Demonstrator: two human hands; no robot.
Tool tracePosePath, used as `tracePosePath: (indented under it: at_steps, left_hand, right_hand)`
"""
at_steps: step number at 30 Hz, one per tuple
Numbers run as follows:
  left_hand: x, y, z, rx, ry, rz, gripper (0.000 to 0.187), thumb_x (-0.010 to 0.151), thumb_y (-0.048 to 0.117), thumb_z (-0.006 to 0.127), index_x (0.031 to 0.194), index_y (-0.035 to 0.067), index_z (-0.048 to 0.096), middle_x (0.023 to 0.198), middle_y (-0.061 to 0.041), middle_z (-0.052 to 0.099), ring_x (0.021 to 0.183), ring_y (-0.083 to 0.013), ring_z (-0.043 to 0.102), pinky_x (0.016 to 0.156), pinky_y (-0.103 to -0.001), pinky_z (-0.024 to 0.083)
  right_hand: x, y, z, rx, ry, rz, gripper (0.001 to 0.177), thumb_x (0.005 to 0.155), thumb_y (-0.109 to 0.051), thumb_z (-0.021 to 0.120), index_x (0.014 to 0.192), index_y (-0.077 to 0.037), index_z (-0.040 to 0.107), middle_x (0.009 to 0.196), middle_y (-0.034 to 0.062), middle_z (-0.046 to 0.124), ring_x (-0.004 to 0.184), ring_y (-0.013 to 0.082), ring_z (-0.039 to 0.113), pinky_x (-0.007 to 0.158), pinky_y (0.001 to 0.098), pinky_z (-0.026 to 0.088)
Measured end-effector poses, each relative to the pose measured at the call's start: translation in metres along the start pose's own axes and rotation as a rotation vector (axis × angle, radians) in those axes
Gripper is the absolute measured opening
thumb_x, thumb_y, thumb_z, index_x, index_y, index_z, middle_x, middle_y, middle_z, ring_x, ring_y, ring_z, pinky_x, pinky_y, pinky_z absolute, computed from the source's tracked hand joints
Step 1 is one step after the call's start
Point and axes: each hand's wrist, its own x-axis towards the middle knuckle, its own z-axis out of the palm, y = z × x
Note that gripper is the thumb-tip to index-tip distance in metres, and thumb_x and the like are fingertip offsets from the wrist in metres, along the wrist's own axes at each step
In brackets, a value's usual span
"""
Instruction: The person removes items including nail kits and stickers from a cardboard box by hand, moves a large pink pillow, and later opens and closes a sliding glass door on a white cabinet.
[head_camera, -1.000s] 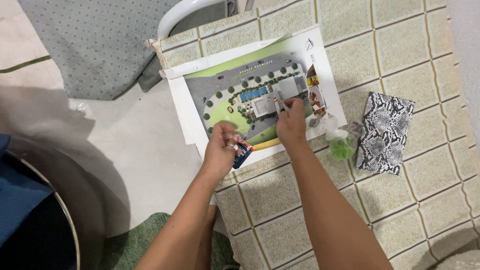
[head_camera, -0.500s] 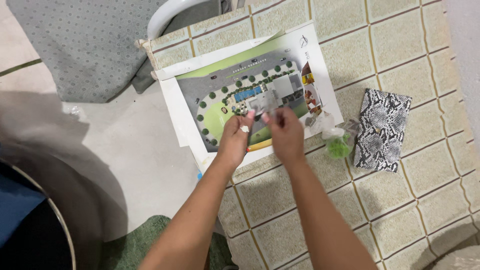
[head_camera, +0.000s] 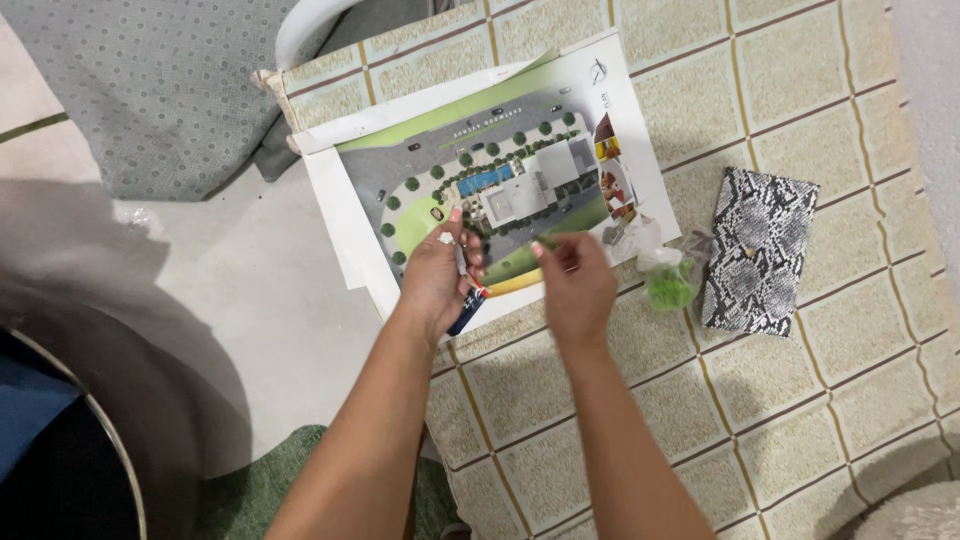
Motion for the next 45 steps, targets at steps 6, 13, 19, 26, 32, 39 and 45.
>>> tracePosePath:
  at_steps: [6,13,19,26,32,39,45]
  left_hand:
    - [-0.021,0.02,0.004,0.132,-0.107,-0.093,0.019,0.098,0.027,0.06,0.103,0.01,0.068,0.074,0.003,0.053,0.059,-0.0076,0.044,0.052,-0.025,0.041]
    - [-0.032,0.014,0.008,0.114,-0.102,-0.199,0.044,0.104,0.049,0.049,0.083,0.01,0.051,0.065,0.005,0.04,0.049,-0.0053,0.032,0.037,-0.021,0.024]
    - [-0.038,0.015,0.029,0.15,-0.097,-0.26,0.064,0.099,0.066,0.028,0.085,0.01,0.054,0.064,0.003,0.042,0.047,-0.0071,0.034,0.038,-0.022,0.028]
    - [-0.026,0.006,0.012,0.183,0.023,-0.164,0.039,0.103,0.046,0.046,0.087,0.011,0.055,0.064,0.001,0.046,0.046,-0.009,0.033,0.036,-0.026,0.025]
    - [-0.02,0.022,-0.018,0.109,0.038,-0.118,0.046,0.106,0.046,0.05,0.077,0.011,0.044,0.063,0.001,0.046,0.045,-0.0082,0.034,0.034,-0.025,0.025]
    - [-0.034,0.03,-0.023,0.232,0.066,-0.082,0.027,0.099,0.033,0.061,0.086,0.009,0.065,0.06,0.003,0.042,0.046,-0.0074,0.032,0.036,-0.023,0.023]
    - [-0.041,0.024,-0.021,0.232,0.103,-0.205,0.068,0.101,0.071,0.028,0.066,0.014,0.041,0.056,0.006,0.028,0.045,-0.0079,0.025,0.036,-0.026,0.019]
  right_hand:
    - [0.029,0.034,-0.005,-0.09,0.058,-0.204,0.025,0.084,-0.007,0.082,0.106,-0.001,0.071,0.09,0.0078,0.061,0.073,0.0151,0.056,0.067,0.0288,0.05]
    - [0.044,0.059,0.003,-0.399,0.104,-0.488,0.011,0.1,-0.008,0.071,0.103,0.001,0.064,0.1,0.0123,0.065,0.09,0.0267,0.062,0.078,0.0377,0.05]
    - [0.017,-0.014,0.011,0.141,-0.173,0.133,0.014,0.096,-0.018,0.07,0.1,-0.004,0.07,0.094,0.0093,0.071,0.083,0.016,0.064,0.074,0.031,0.054]
    - [-0.021,-0.038,0.025,-0.062,-0.328,-0.36,0.013,0.087,-0.009,0.074,0.099,-0.007,0.08,0.106,0.0024,0.072,0.099,0.0163,0.064,0.087,0.0289,0.053]
    - [-0.011,0.02,0.02,0.204,-0.248,0.032,0.019,0.086,-0.008,0.08,0.104,-0.007,0.074,0.093,0.0009,0.07,0.08,0.0077,0.063,0.072,0.0224,0.054]
    - [-0.02,0.029,0.033,-0.007,-0.099,-0.137,0.015,0.087,-0.006,0.079,0.096,-0.003,0.069,0.083,-0.0014,0.066,0.067,0.0062,0.058,0.063,0.0242,0.05]
    - [-0.014,0.04,0.039,0.017,-0.096,0.075,0.01,0.094,-0.011,0.075,0.095,-0.002,0.07,0.079,0.0015,0.066,0.067,0.0083,0.053,0.062,0.0251,0.047]
